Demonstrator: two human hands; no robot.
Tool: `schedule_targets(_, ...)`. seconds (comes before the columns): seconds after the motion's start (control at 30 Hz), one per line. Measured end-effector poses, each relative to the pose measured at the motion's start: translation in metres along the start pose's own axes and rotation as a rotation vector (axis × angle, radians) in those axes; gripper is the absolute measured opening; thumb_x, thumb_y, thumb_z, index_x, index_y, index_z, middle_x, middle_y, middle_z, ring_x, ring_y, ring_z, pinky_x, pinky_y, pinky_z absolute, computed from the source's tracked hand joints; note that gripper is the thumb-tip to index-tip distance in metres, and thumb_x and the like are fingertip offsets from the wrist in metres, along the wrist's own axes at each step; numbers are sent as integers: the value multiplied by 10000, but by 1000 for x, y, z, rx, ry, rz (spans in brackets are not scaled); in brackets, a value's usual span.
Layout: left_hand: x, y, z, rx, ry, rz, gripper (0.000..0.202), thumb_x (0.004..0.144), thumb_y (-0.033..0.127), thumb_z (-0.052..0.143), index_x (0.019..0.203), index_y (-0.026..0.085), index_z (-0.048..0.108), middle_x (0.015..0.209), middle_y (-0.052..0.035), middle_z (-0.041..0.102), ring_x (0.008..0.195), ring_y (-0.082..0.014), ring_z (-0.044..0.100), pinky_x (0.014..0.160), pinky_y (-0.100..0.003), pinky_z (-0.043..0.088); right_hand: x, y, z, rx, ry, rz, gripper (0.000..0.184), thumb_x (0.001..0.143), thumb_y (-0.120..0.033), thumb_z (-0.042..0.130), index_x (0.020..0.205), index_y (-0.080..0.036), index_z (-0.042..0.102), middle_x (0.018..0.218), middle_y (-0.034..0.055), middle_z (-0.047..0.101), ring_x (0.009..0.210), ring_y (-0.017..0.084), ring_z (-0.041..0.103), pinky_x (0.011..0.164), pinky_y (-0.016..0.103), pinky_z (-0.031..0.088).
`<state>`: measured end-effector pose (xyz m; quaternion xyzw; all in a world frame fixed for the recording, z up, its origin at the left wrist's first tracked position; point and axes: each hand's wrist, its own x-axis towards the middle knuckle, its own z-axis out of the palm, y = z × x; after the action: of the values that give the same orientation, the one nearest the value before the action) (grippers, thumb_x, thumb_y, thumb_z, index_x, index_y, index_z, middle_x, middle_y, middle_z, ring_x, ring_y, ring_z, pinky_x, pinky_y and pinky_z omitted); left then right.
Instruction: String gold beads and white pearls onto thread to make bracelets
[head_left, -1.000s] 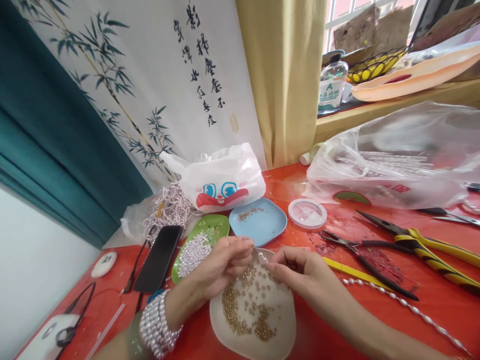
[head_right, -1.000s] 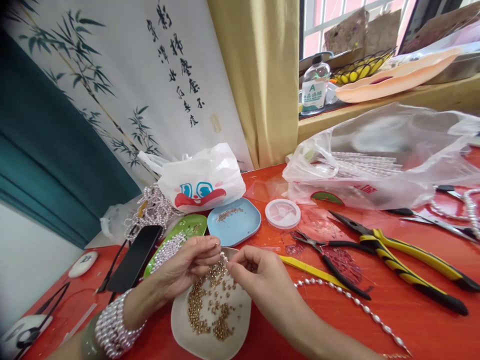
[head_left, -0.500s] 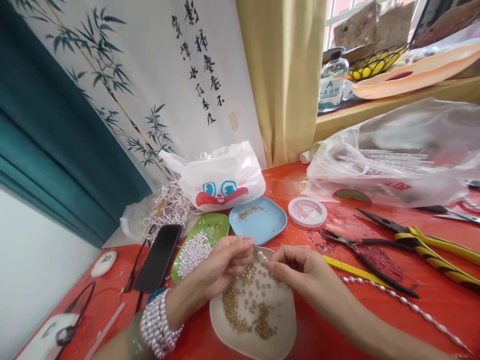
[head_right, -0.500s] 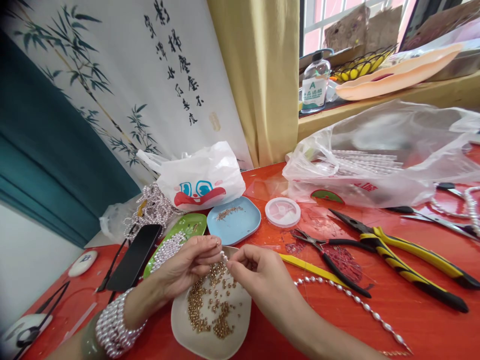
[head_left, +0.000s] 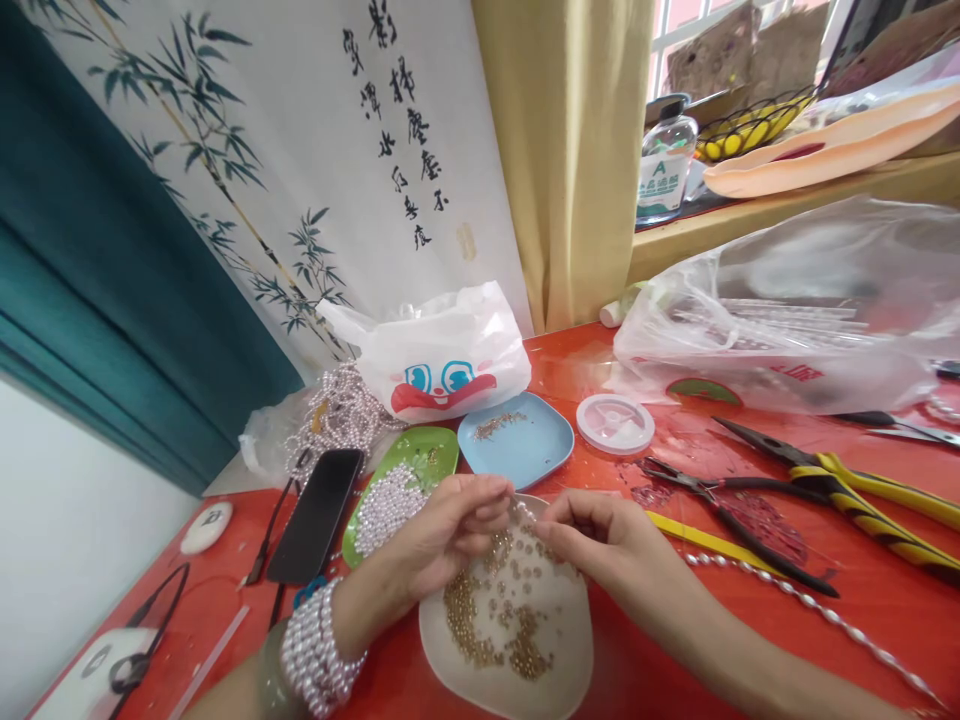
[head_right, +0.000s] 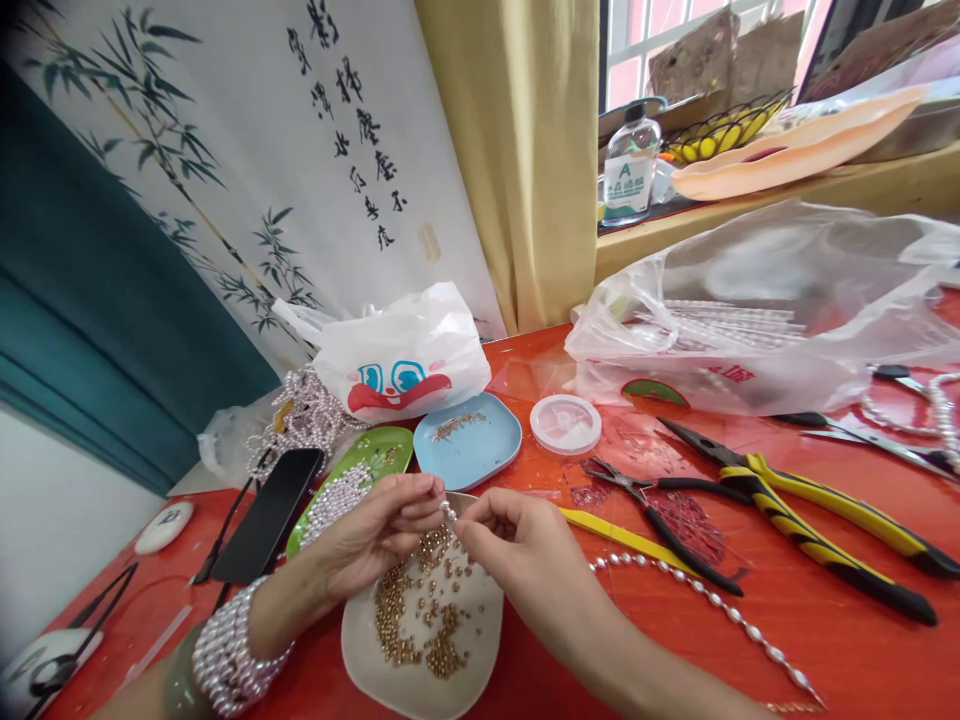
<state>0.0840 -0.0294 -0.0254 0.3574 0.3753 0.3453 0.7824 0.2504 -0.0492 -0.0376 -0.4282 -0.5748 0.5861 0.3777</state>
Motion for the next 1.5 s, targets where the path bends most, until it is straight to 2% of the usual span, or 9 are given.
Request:
schedule_targets(0.27, 1, 3, -1, 64, 108, 18, 191, 734, 287, 576, 722, 99, 609, 551, 47, 334, 454, -40, 192, 368, -172, 87, -1, -3, -1, 23, 4, 25, 174, 690, -277, 510, 556, -173, 472, 514, -45, 407, 485, 83, 358, 456, 216, 261)
schedule_targets(0.47, -2, 11, -6, 443, 68, -25, 239, 745, 326, 557, 828, 114, 632, 531, 44, 431, 394, -34, 176, 385, -213, 70, 2, -2, -5, 39, 43, 46, 221, 681, -353, 556, 568, -169, 505, 524, -39, 448, 493, 87, 393, 465, 214, 304)
schedule_targets(0.63, -7, 10, -8, 787, 66, 40, 169, 776, 265, 493, 794, 153, 619, 486, 48, 449, 426, -69, 344, 434, -187, 248, 2, 0, -6, -3, 39, -9, 221, 704, -363, 552, 591, -177, 516, 539, -40, 456, 514, 97, 408, 488, 222, 319)
schedule_targets(0.77, -11, 6, -10, 1156, 39, 144, 174, 764, 204, 490, 783, 173, 660, 714, -24, 625, 616, -136, 524, 572, -232, 365, 2, 0, -6, -18, 32, -18, 213, 723, -346, 544, 595, -179, 511, 553, -38, 465, 528, 101, 421, 498, 224, 328)
schedule_targets(0.83, -12, 4, -10, 1275, 9, 230, 170, 761, 171, 486, 814, 190, 647, 811, -32, 646, 713, -165, 553, 643, -255, 377, 2, 0, -6, -19, 29, -23, 206, 724, -345, 542, 600, -181, 518, 556, -37, 470, 531, 104, 432, 501, 223, 337)
schedule_targets(0.97, -15, 3, -8, 1443, -43, 333, 169, 771, 142, 478, 869, 206, 599, 857, -41, 628, 790, -194, 551, 680, -278, 368, 2, 1, -6, -16, 18, -28, 203, 729, -335, 540, 598, -182, 514, 562, -37, 471, 533, 101, 438, 502, 218, 343)
schedule_targets(1.1, -18, 2, -4, 1551, -54, 370, 155, 810, 165, 443, 885, 197, 574, 846, -60, 616, 765, -197, 550, 625, -266, 345, 2, 3, -6, -16, 8, -16, 199, 731, -320, 538, 594, -178, 508, 566, -37, 464, 536, 98, 426, 497, 216, 331)
schedule_targets(1.3, -18, -5, 2, 1643, -6, 376, 169, 823, 169, 412, 726, 188, 548, 611, -21, 534, 510, -133, 432, 480, -258, 224, 1, 1, -5, -4, -6, -14, 202, 747, -308, 531, 599, -172, 506, 565, -40, 455, 537, 92, 403, 494, 214, 308)
schedule_targets(1.5, -16, -9, 4, 1605, 70, 281, 170, 813, 192, 430, 668, 178, 516, 563, -1, 464, 479, -114, 333, 478, -270, 187, 0, 2, -5, -7, 0, -9, 195, 754, -300, 526, 607, -170, 520, 563, -41, 455, 536, 91, 402, 491, 213, 306)
